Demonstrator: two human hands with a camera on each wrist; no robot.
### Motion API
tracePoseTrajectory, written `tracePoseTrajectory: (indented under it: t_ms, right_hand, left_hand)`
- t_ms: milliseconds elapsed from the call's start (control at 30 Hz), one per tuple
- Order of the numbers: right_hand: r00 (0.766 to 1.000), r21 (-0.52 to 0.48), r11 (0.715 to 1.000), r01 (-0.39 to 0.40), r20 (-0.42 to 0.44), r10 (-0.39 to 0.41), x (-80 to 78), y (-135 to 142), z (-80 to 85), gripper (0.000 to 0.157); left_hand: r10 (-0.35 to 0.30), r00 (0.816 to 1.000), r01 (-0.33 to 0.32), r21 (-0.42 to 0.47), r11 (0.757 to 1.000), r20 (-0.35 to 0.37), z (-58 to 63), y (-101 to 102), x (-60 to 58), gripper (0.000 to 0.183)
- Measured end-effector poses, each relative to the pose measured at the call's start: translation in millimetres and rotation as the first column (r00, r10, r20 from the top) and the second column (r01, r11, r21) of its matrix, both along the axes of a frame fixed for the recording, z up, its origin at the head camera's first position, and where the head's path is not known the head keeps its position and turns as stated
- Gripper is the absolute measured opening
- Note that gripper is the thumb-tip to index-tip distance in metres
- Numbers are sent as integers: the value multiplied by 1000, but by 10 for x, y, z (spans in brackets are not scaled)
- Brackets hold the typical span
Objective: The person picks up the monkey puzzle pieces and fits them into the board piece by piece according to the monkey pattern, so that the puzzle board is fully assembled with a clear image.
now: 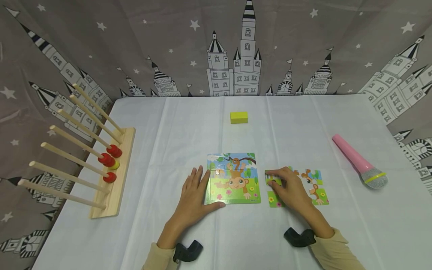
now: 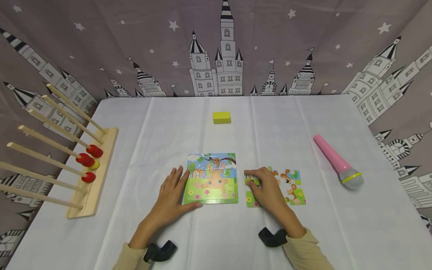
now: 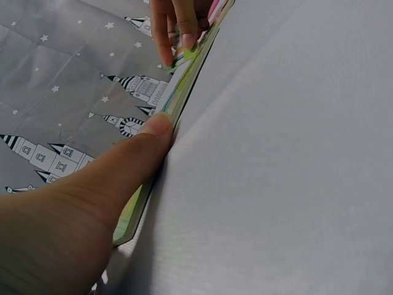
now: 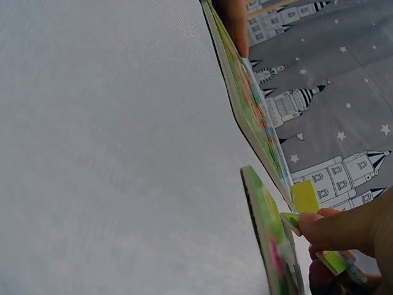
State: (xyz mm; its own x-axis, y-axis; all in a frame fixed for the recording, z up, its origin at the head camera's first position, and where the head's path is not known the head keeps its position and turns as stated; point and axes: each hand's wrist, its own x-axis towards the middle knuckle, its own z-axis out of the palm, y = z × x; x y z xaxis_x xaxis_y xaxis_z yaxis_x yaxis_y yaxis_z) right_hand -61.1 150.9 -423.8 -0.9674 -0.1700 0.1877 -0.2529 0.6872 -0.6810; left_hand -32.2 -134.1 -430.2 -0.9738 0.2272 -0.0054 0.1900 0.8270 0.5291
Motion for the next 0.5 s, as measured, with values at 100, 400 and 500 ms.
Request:
tracePoseTrajectory:
  t_ms: [100,400,500]
  right_hand:
    - [1000,-5,1000,3,6,-3,-1,-5,3,28]
    - [1000,-13,1000,-2,9,2,-17,-19,14,26]
    - [1000,-18,1000,-6,6,6,-20,-24,22,26]
  left_hand:
    - [-1,1000,1,2,1000,0,3,3,-1,101]
    - [-1,1000,1,-4,1000,-3,-3,2,-4,101]
    - [-2,1000,2,-4,1000,-4,-5,-2,2,101]
